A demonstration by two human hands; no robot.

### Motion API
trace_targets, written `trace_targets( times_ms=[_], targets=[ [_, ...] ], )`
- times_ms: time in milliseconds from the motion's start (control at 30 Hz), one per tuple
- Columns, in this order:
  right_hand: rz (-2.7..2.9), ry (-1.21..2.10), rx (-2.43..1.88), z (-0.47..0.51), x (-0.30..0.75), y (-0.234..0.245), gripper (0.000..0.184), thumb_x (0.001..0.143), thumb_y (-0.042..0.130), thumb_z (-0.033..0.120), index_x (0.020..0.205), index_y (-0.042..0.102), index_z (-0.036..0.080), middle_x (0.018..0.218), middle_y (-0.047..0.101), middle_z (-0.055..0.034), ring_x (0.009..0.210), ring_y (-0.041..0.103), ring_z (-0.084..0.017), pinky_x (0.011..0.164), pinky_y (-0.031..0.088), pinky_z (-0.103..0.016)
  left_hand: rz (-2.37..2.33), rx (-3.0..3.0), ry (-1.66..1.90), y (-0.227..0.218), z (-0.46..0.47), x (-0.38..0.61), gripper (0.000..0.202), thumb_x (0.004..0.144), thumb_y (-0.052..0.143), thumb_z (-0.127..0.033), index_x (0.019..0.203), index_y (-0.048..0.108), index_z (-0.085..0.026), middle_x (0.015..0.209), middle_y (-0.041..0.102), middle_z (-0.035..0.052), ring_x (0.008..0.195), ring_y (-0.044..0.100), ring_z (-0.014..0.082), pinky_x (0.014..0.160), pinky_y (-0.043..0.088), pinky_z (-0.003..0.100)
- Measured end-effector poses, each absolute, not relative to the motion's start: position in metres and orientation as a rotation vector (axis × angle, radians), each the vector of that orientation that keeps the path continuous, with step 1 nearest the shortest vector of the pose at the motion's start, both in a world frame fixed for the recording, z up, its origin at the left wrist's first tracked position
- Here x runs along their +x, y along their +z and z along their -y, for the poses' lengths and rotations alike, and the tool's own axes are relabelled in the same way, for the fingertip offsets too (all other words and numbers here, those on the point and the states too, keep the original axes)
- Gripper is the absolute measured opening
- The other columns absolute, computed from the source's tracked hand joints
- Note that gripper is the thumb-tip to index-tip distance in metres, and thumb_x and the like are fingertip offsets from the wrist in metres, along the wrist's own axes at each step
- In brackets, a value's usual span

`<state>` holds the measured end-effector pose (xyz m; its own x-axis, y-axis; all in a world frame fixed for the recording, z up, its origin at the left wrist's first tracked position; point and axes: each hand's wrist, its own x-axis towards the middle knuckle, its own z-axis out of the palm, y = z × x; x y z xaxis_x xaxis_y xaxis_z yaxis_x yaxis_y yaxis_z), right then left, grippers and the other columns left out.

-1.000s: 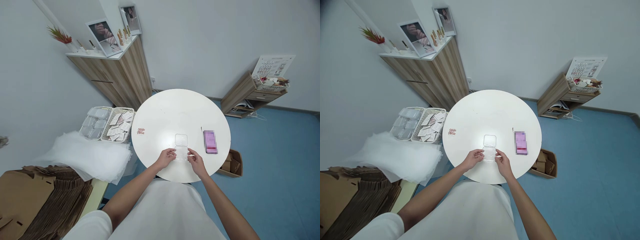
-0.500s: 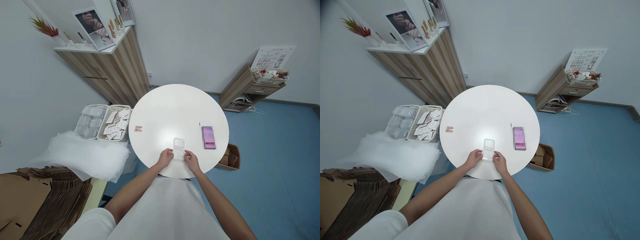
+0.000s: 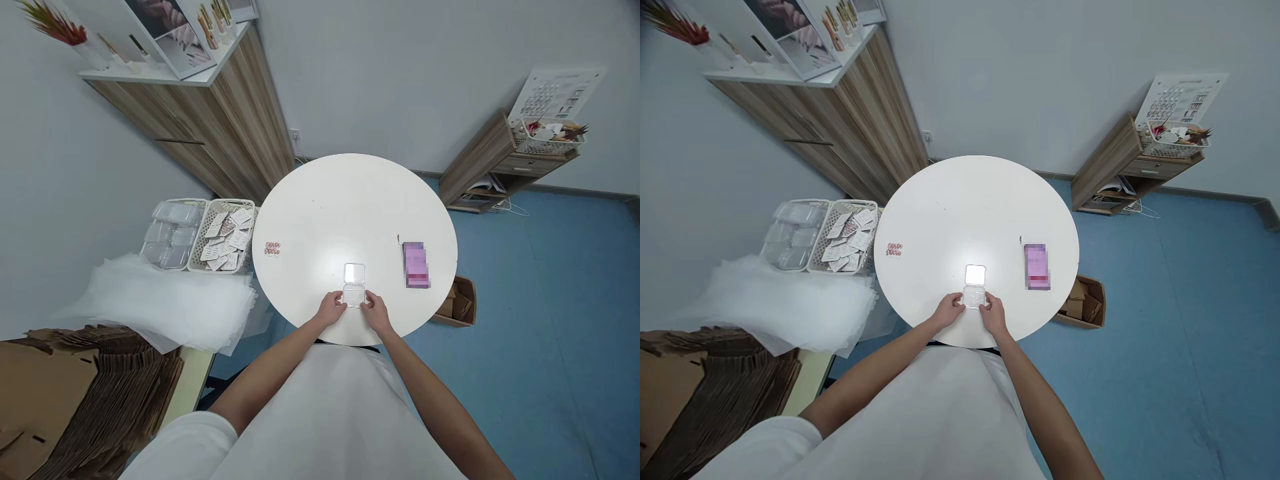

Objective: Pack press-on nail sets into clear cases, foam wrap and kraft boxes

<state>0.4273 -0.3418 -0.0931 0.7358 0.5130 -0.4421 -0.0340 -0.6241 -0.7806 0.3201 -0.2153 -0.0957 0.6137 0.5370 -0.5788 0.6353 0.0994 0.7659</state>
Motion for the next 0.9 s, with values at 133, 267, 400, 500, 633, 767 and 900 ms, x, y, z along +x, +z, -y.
trace_targets(
  times_ms=[133,267,400,500,633,767,900],
  targets=[
    [0.319,0.899,-2.120,0.346,0.421,-0.090,0.052,0.068,0.049,0.028,0.119,0.045,0.017,0.105,0.052,-0.0084,0.072,0.056,-0.014,0.076,0.045,-0.031,-1.009,1.538,-0.115,-0.097,0.221,0.315,0.050,0.071,0.057,-0.023,0.118,0.043,-0.014,0.111,0.051,0.0099,0.085,0.054,0.0138,0.080,0.041,0.026],
    [0.316,0.921,-2.080,0.346,0.419,-0.089,0.052,0.068,0.049,0.026,0.119,0.045,0.017,0.109,0.052,-0.0096,0.078,0.058,-0.015,0.078,0.045,-0.031,-0.988,1.517,-0.069,-0.097,0.223,0.315,0.049,0.069,0.058,-0.018,0.117,0.046,-0.014,0.110,0.053,0.0099,0.091,0.054,0.0149,0.084,0.040,0.027],
    [0.314,0.904,-2.045,0.342,0.423,-0.090,0.052,0.068,0.049,0.025,0.119,0.045,0.017,0.111,0.053,-0.0096,0.086,0.058,-0.017,0.081,0.044,-0.031,-0.964,1.486,-0.024,-0.095,0.220,0.321,0.048,0.068,0.058,-0.015,0.115,0.047,-0.014,0.114,0.052,0.0098,0.096,0.053,0.0164,0.085,0.041,0.028],
    [0.296,0.890,-1.975,0.338,0.426,-0.093,0.052,0.066,0.050,0.024,0.118,0.046,0.017,0.113,0.053,-0.0094,0.086,0.059,-0.017,0.080,0.045,-0.032,-0.985,1.439,-0.002,-0.095,0.218,0.324,0.049,0.068,0.058,-0.014,0.116,0.045,-0.013,0.118,0.050,0.0114,0.100,0.051,0.0175,0.086,0.041,0.029],
    [0.256,0.891,-1.910,0.335,0.428,-0.096,0.053,0.064,0.052,0.024,0.117,0.046,0.017,0.117,0.050,-0.0093,0.089,0.058,-0.017,0.081,0.045,-0.032,-0.982,1.380,0.041,-0.097,0.217,0.327,0.050,0.068,0.059,-0.011,0.116,0.045,-0.014,0.119,0.049,0.0114,0.104,0.050,0.0180,0.090,0.039,0.031],
    [0.231,0.895,-1.906,0.334,0.427,-0.097,0.055,0.063,0.053,0.025,0.117,0.045,0.017,0.118,0.049,-0.0096,0.092,0.057,-0.017,0.082,0.045,-0.032,-0.965,1.356,0.061,-0.099,0.216,0.327,0.051,0.067,0.061,-0.009,0.115,0.045,-0.015,0.121,0.047,0.0120,0.107,0.048,0.0186,0.093,0.038,0.033],
    [0.197,0.883,-1.904,0.334,0.425,-0.095,0.056,0.062,0.054,0.025,0.118,0.045,0.017,0.116,0.050,-0.0098,0.091,0.057,-0.017,0.081,0.045,-0.032,-0.949,1.344,0.034,-0.098,0.214,0.324,0.052,0.067,0.060,-0.010,0.116,0.043,-0.014,0.122,0.046,0.0130,0.109,0.047,0.0194,0.093,0.038,0.034]
  ],
)
